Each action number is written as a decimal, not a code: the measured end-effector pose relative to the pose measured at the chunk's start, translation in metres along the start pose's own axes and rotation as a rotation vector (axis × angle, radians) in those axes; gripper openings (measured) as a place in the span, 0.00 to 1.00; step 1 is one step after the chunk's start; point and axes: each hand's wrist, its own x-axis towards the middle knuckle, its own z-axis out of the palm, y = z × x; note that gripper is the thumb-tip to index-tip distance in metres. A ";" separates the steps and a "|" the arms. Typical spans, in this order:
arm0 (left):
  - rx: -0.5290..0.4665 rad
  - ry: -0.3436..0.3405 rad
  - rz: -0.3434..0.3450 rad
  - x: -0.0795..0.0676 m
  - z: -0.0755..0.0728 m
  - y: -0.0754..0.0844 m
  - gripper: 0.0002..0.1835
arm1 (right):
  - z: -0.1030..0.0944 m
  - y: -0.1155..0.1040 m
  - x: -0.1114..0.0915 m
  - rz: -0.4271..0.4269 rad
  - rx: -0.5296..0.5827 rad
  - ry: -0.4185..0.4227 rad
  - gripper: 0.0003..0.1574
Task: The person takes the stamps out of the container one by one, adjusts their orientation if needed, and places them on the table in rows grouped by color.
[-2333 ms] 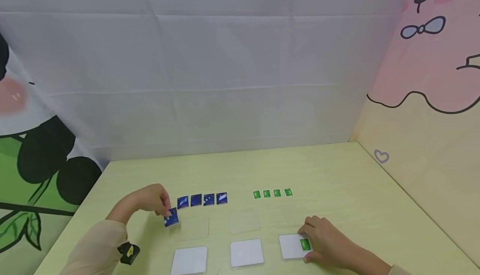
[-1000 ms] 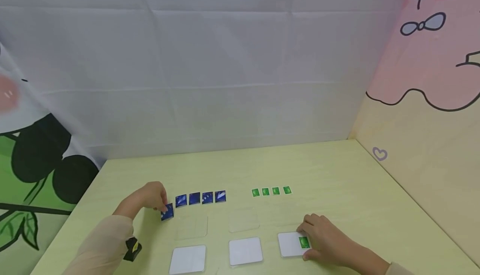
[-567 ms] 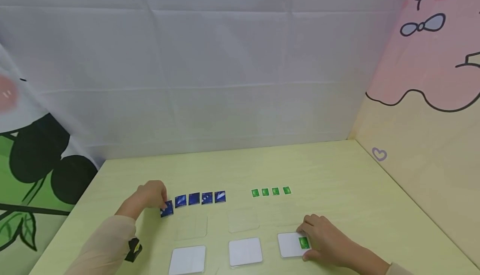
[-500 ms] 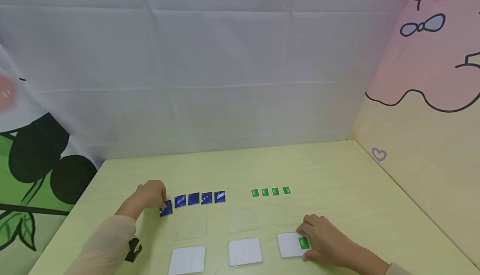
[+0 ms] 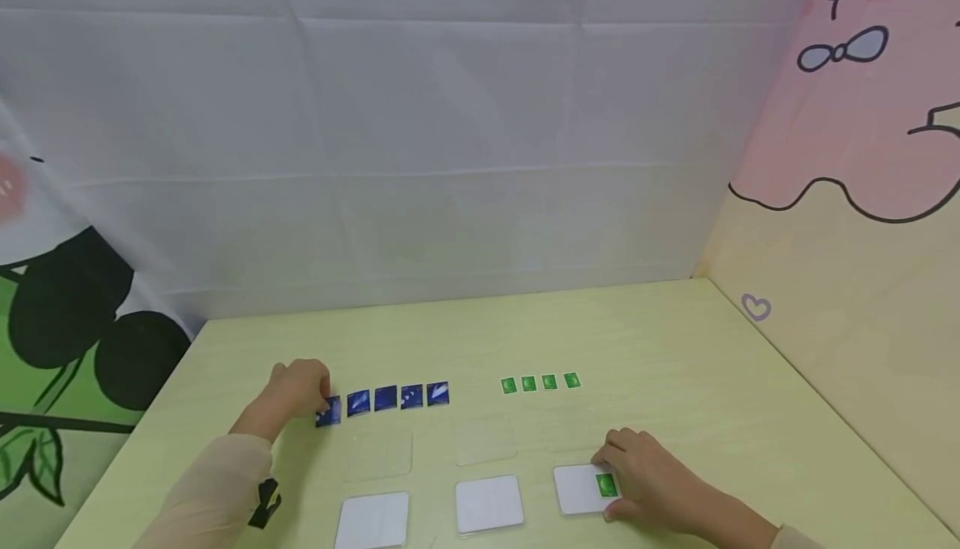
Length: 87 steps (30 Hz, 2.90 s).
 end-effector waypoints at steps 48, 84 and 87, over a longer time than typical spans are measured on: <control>-0.011 0.082 0.075 0.002 0.010 -0.004 0.06 | -0.002 -0.002 0.001 0.001 0.009 -0.003 0.32; -0.034 0.190 0.232 -0.029 -0.002 0.093 0.11 | -0.003 -0.002 0.001 -0.024 -0.003 0.011 0.33; -0.041 0.184 0.233 -0.031 0.000 0.098 0.12 | -0.003 -0.002 0.002 -0.023 -0.005 0.010 0.32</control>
